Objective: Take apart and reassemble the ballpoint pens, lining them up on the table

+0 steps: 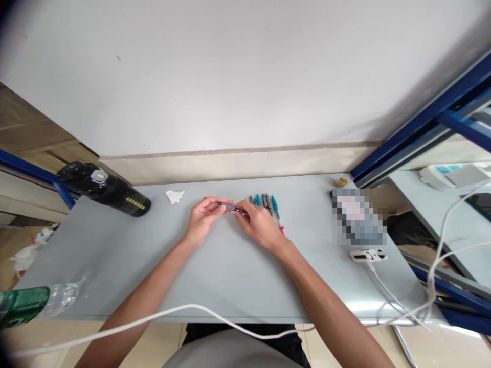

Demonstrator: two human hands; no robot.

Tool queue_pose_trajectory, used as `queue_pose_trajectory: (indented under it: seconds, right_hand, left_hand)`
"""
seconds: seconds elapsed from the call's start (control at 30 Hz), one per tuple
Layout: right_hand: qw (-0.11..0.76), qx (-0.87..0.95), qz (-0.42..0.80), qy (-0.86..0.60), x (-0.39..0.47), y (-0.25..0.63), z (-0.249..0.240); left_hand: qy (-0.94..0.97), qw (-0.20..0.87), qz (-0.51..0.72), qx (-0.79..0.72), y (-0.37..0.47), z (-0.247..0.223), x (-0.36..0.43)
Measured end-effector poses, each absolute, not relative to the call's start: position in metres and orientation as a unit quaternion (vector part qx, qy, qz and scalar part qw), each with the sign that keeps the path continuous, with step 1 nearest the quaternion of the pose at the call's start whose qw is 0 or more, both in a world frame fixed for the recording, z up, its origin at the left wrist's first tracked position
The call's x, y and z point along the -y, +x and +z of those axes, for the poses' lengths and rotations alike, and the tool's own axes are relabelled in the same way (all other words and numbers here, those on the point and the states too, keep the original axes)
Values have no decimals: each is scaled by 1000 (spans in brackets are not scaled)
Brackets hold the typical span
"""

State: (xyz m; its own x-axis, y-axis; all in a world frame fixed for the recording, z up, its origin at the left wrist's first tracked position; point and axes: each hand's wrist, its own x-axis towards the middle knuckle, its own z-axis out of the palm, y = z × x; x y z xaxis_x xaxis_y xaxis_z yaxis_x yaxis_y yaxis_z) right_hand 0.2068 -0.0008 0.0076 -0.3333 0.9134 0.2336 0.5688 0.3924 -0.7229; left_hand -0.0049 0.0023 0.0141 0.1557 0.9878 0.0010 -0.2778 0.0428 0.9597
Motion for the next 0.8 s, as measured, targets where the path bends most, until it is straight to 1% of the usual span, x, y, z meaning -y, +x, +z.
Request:
queue_pose_trajectory:
  seconds: [0.23,0.43,0.6,0.73,0.8]
  right_hand:
    - [333,763,299,-467,2,206,10]
    - [326,769,281,-473,0,207,7]
    - [338,768,273,-471,0,208,6]
    - [328,774,268,-472,1,208,6]
    - [329,775,265,-470,1,208,6]
  left_hand:
    - [469,613,517,-370,-6,13,-3]
    - [466,559,520,-447,-7,9,-5]
    - [483,575,521,-405,-7,11,-3]
    - [459,582,518,-426,-7,6,-4]
    - [461,591,519,-411,-8,4,-4]
